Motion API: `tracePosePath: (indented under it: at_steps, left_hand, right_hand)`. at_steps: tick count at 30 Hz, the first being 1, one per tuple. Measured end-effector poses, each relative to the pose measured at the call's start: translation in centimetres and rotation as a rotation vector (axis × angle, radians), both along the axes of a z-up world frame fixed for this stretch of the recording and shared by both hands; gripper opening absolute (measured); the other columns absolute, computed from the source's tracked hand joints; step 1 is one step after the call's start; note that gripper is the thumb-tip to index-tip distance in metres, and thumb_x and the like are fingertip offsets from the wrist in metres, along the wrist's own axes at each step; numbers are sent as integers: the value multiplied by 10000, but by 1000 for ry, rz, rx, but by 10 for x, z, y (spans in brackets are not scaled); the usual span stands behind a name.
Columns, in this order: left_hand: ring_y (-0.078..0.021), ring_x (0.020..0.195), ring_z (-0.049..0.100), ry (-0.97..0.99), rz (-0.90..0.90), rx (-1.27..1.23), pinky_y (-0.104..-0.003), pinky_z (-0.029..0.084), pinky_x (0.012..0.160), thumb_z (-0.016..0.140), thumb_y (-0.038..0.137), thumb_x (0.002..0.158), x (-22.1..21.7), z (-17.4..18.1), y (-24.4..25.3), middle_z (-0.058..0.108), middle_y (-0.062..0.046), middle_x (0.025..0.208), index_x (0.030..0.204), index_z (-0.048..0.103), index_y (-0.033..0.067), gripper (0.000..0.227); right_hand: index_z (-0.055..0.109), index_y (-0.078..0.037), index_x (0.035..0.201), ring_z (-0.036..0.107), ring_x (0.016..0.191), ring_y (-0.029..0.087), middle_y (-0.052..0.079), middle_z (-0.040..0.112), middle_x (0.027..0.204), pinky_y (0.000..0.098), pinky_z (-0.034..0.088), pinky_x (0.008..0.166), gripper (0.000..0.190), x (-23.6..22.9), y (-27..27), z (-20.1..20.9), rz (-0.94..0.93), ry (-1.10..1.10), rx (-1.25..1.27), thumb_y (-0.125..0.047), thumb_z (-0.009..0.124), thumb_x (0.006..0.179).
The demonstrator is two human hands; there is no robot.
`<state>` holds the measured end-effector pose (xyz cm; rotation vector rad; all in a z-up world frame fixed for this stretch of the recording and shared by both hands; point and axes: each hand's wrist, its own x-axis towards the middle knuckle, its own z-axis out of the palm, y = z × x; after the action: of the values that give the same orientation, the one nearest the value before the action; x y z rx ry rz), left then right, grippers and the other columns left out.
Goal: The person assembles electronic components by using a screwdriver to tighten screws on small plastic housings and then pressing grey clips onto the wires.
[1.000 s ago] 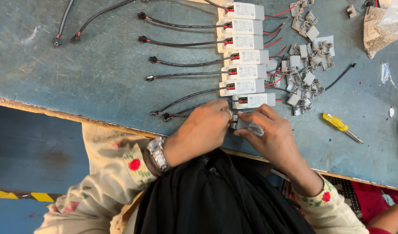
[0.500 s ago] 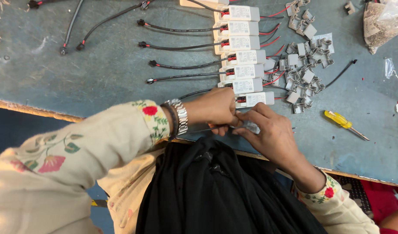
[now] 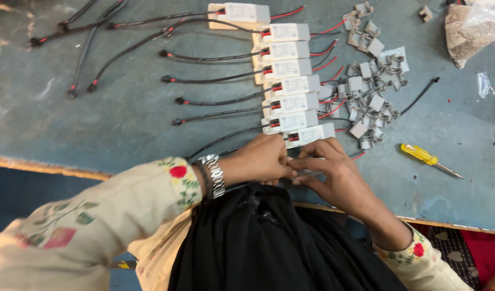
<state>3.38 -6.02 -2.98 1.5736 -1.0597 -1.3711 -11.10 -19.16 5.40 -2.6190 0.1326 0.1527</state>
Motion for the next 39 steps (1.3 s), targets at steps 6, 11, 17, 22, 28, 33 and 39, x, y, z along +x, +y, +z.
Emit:
tracePosePath:
  at_steps: [6,11,17,22,28,33,39]
  left_hand:
    - [-176,523,694,-193,60,-78,-355,550,540,818,307,724,-6,-6,-2,696,-122,550,564,720,25,339]
    - [-150,483,711,-116,35,-16,-316,562,504,779,260,748,-2,-1,-2,714,-85,544,587,736,25,288]
    - [-139,452,698,20,42,70,-286,556,414,786,294,815,1,11,3,713,-70,570,639,711,-20,368]
    - [-200,490,710,-83,85,24,-324,551,452,781,315,807,1,24,5,715,-107,591,705,737,14,321]
    - [-372,783,692,-825,291,-197,-498,530,656,771,312,837,-13,58,34,739,-135,816,894,783,72,247]
    - [-323,896,668,-902,535,-430,-446,536,759,748,242,840,-24,58,46,720,-92,915,913,771,76,183]
    - [-293,945,622,-949,489,-524,-447,487,821,754,216,832,-18,23,31,680,-72,934,922,779,77,168]
  right_hand:
    - [792,-155,988,594,961,260,20,660,948,395,508,826,359,2,-7,-6,36,-36,-9,-135,881,641]
    - [776,-162,1041,585,1009,267,14,667,1037,405,487,843,359,-6,-9,-8,52,-98,-55,-187,865,694]
    - [761,-194,1210,569,1070,291,45,651,1193,465,440,897,476,-24,10,-17,19,-266,-199,-230,852,744]
    - [680,-105,1322,589,1268,288,105,645,1342,421,465,1075,460,-77,-30,-14,-348,-536,-186,-66,776,874]
    - [736,-65,1254,663,1040,100,70,724,1149,245,538,947,200,-135,-112,-12,-750,-725,142,9,693,1074]
    - [787,-80,1122,690,789,137,67,714,888,268,542,735,212,-104,-109,-16,-598,-485,-53,13,700,952]
    - [753,-100,1113,701,702,266,112,696,909,391,540,630,365,-40,-81,-11,-579,-287,-396,-324,845,841]
